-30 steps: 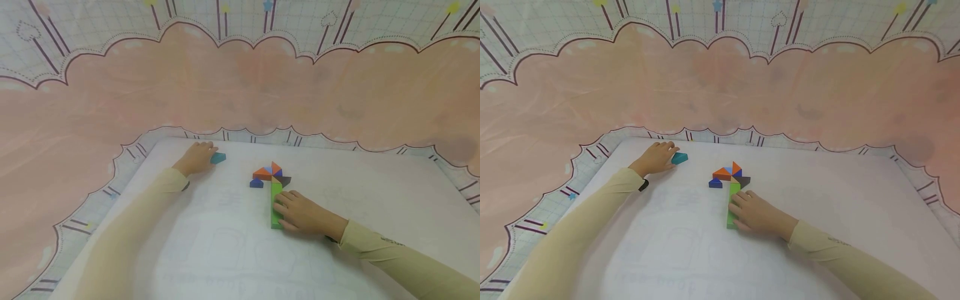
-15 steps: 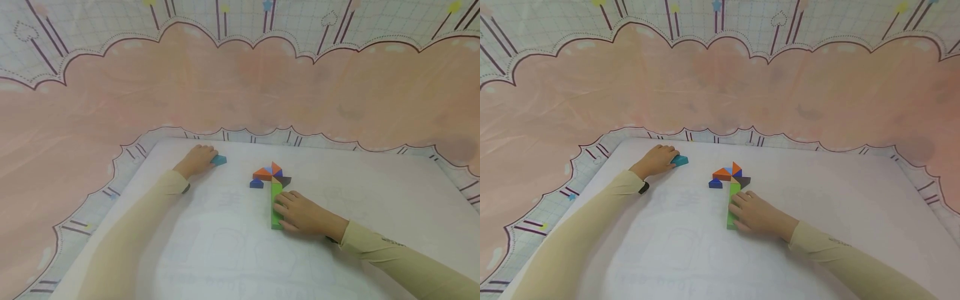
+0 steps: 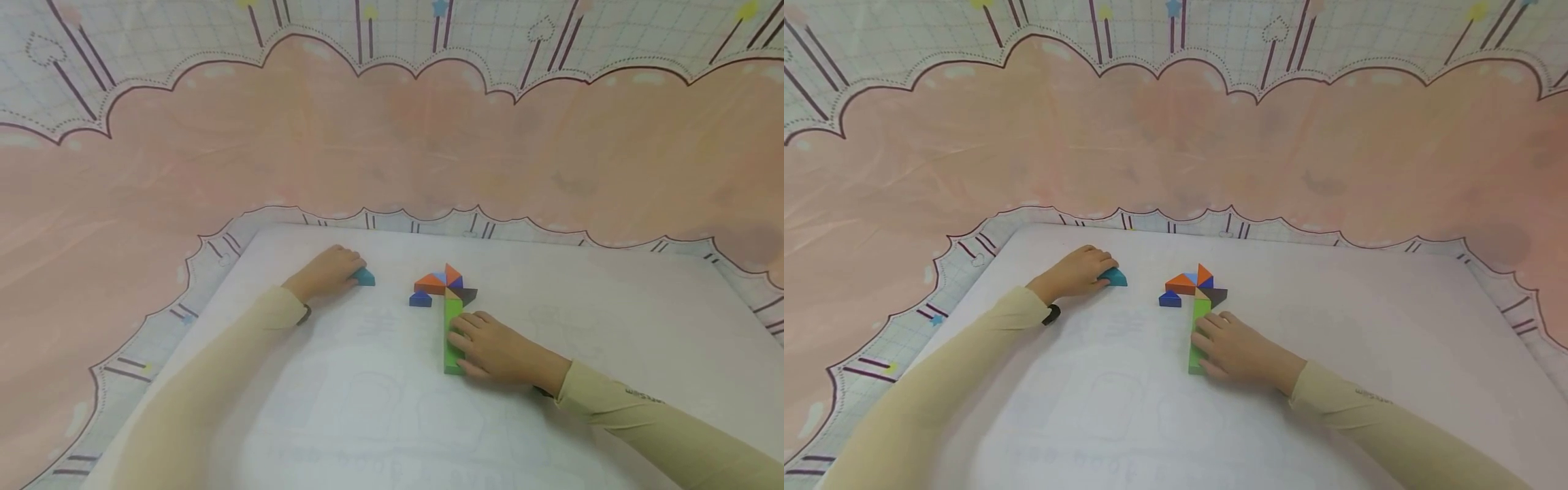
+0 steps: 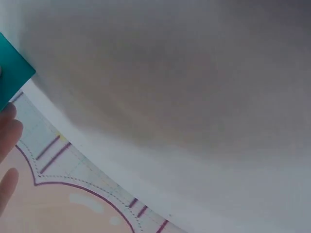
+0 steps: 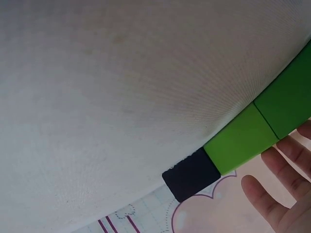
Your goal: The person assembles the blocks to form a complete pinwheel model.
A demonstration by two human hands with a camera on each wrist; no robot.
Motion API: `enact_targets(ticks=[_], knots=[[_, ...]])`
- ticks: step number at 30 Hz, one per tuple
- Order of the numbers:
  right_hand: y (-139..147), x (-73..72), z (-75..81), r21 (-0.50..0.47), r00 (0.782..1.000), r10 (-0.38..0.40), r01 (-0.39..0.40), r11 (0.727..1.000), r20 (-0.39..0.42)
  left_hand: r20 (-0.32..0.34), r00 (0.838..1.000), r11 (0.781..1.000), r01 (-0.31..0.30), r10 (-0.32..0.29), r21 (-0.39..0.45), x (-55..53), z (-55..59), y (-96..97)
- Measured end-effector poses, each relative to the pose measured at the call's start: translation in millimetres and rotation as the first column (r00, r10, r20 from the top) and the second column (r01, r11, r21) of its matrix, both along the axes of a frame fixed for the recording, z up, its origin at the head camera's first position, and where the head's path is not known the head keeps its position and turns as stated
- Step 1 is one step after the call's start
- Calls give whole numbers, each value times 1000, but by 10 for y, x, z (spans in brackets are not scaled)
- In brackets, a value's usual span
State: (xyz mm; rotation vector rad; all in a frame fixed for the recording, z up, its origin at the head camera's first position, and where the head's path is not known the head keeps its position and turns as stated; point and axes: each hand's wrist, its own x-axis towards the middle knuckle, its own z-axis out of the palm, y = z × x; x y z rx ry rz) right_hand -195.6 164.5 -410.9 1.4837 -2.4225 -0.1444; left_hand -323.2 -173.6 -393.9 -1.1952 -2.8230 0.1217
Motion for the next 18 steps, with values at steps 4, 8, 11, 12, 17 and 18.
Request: enact_targets(ticks=[4,8,11,12,17,18], knots=[[1,-1,2,1,1000,0,0,1000,6,-38,996,996,84,-85,-15,100,11,90],[0,-3,3,3,1000,-4,4,1000,12,-54,987,988,151,-153,-39,206,17,199],[1,-5,2,5,1000,-8,8,1000,12,-66,977,979,200,-203,-48,277,15,272],[1,-6,1,7,1000,-9,9,1000,12,-71,973,975,216,-220,-51,300,14,292],[-4,-5,-3,21,1000,-20,19,1000,15,-81,954,956,284,-289,-70,407,13,388],[-5,-4,-4,25,1000,-23,23,999,19,-78,951,953,292,-298,-74,427,15,407]])
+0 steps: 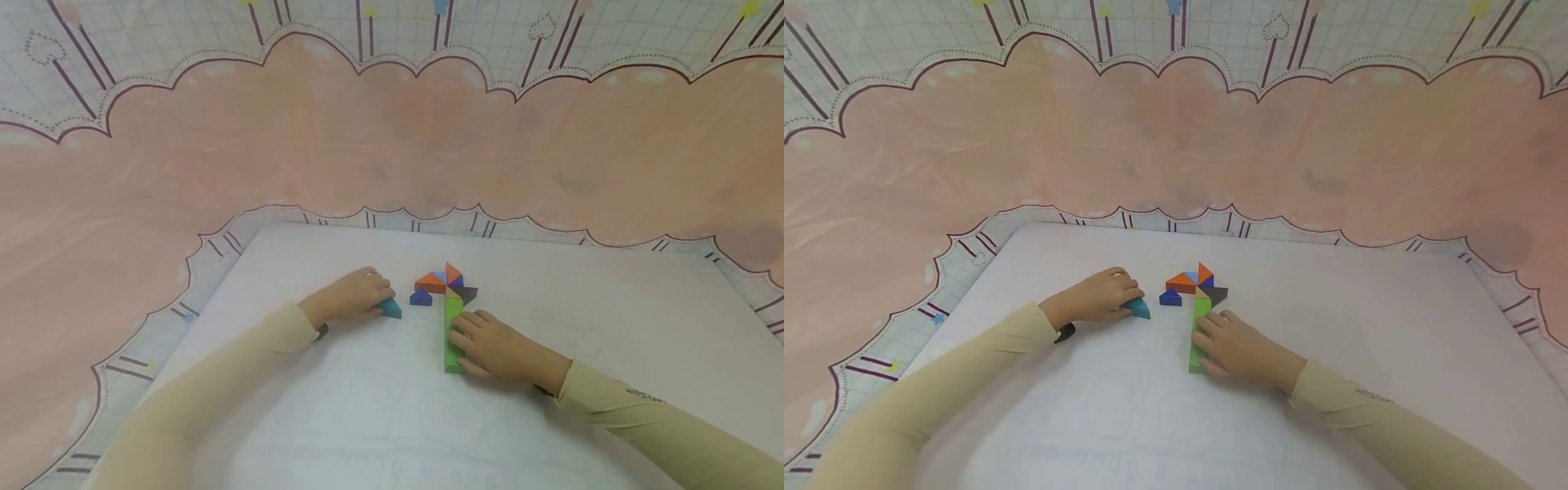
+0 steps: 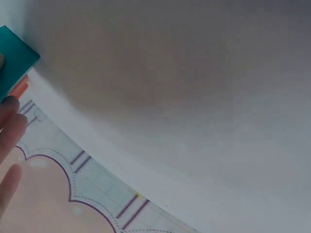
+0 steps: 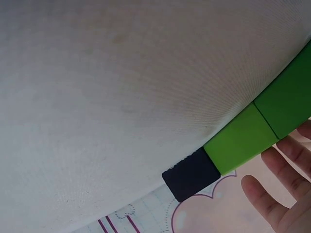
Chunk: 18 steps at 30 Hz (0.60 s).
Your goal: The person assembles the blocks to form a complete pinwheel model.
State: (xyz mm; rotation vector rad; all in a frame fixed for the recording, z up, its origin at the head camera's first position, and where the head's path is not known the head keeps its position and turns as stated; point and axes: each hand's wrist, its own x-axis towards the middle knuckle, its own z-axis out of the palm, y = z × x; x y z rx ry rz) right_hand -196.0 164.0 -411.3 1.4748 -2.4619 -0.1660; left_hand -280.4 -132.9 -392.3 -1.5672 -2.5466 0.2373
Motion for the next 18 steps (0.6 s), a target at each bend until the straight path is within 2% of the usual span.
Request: enact_targets(ticks=[10,14,18], knots=[[-4,14,34,23,999,-25,25,999,29,1,998,997,57,-57,-45,133,24,244],[-6,13,38,29,999,-28,27,999,39,20,997,996,76,-75,-37,165,27,342],[-5,8,39,41,998,-39,37,998,49,1,993,993,122,-122,-5,182,26,433]])
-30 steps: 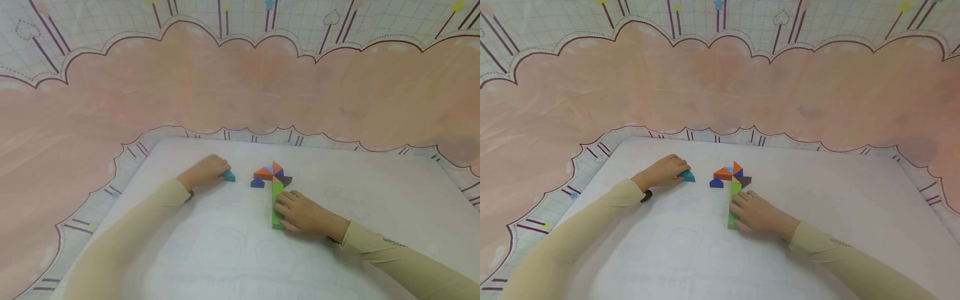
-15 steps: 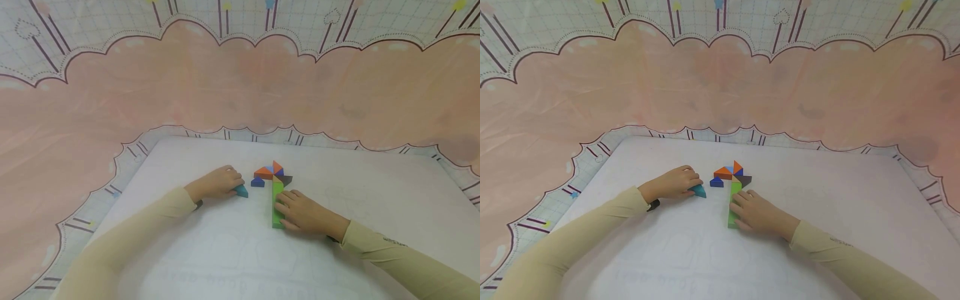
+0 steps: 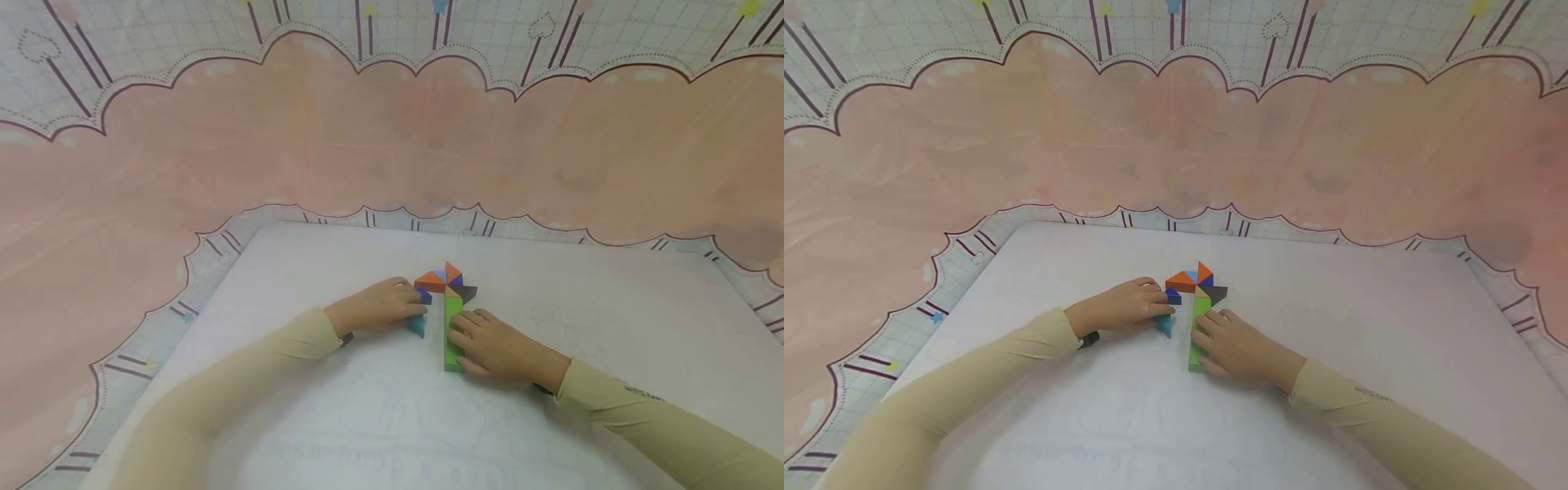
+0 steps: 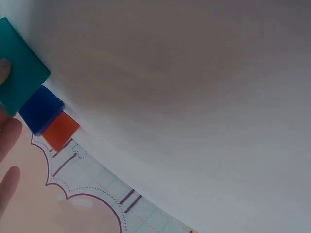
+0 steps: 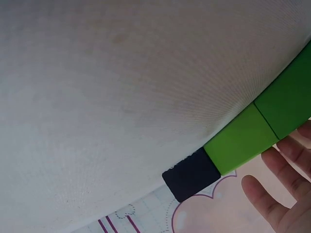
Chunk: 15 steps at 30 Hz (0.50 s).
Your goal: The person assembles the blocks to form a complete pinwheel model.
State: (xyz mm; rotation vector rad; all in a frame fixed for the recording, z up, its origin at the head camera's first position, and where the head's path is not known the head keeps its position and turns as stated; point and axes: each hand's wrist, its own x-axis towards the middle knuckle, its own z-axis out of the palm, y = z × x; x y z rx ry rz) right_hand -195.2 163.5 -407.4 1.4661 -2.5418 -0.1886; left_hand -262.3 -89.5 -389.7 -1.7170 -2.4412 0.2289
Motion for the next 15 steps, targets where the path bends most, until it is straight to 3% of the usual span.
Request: enact_targets(ticks=[7,15], knots=[[7,-13,-21,-15,1000,13,-13,1000,-20,-83,995,998,60,-57,28,-14,-18,113],[11,-17,-37,-16,1000,10,-11,1000,-23,-150,989,998,13,-4,61,-35,-7,108]])
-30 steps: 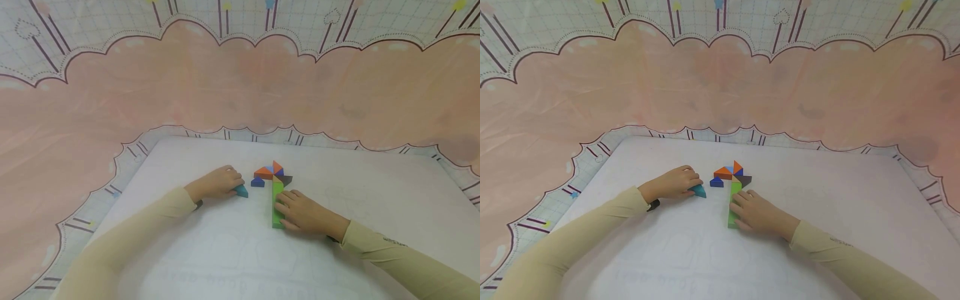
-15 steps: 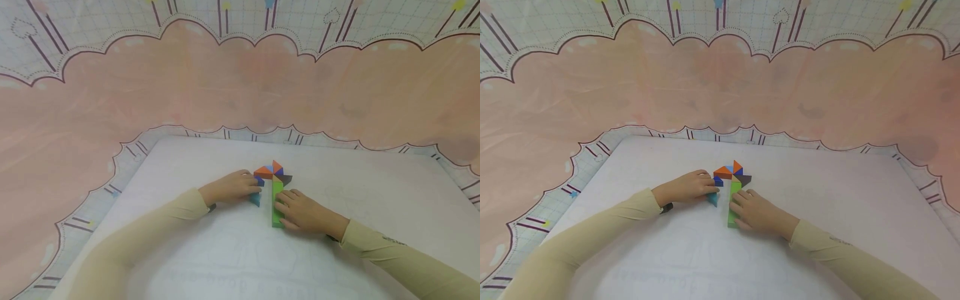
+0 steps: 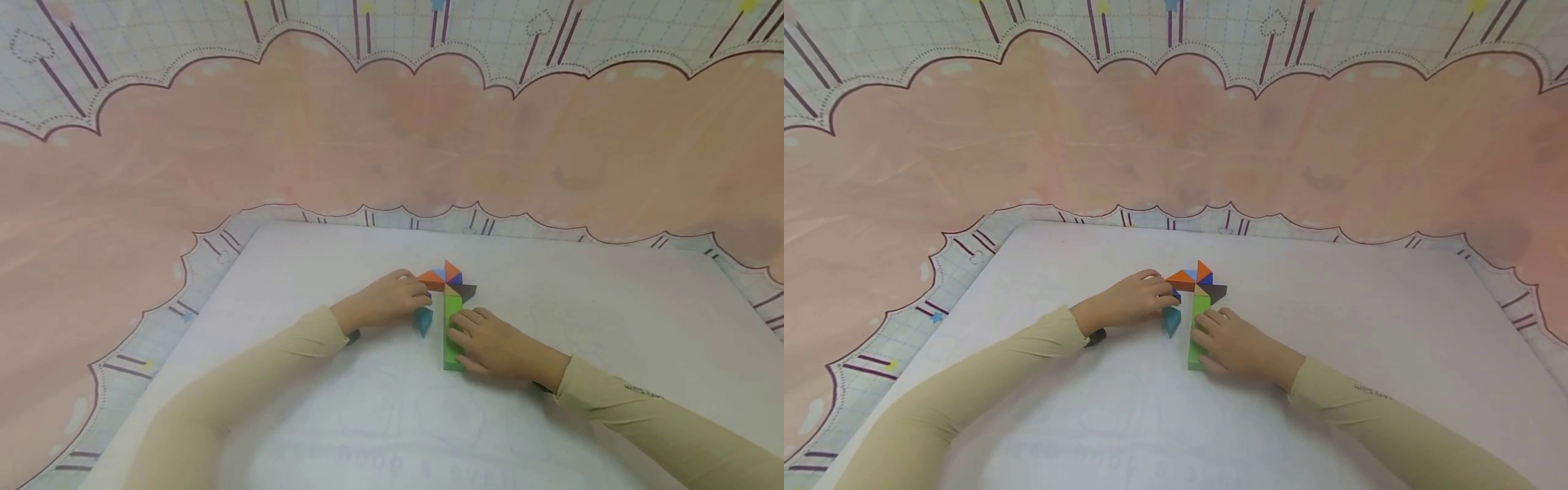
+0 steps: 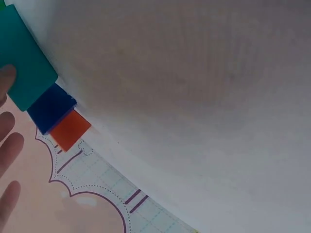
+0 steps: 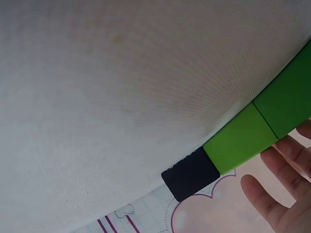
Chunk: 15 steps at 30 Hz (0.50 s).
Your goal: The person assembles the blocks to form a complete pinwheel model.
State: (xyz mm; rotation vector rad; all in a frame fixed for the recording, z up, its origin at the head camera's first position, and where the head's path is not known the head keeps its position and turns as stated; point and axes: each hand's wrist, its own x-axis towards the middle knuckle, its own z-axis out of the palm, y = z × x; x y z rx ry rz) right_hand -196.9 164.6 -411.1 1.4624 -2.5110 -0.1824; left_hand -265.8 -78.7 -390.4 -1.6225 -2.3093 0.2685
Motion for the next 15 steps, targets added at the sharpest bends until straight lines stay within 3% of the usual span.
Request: enact_targets(ticks=[8,15], knots=[[1,-5,10,-5,1000,11,-11,1000,-10,108,988,994,-107,110,-27,41,9,39],[-7,6,16,-10,1000,19,-19,1000,-18,100,988,993,-113,116,-37,62,-33,91]])
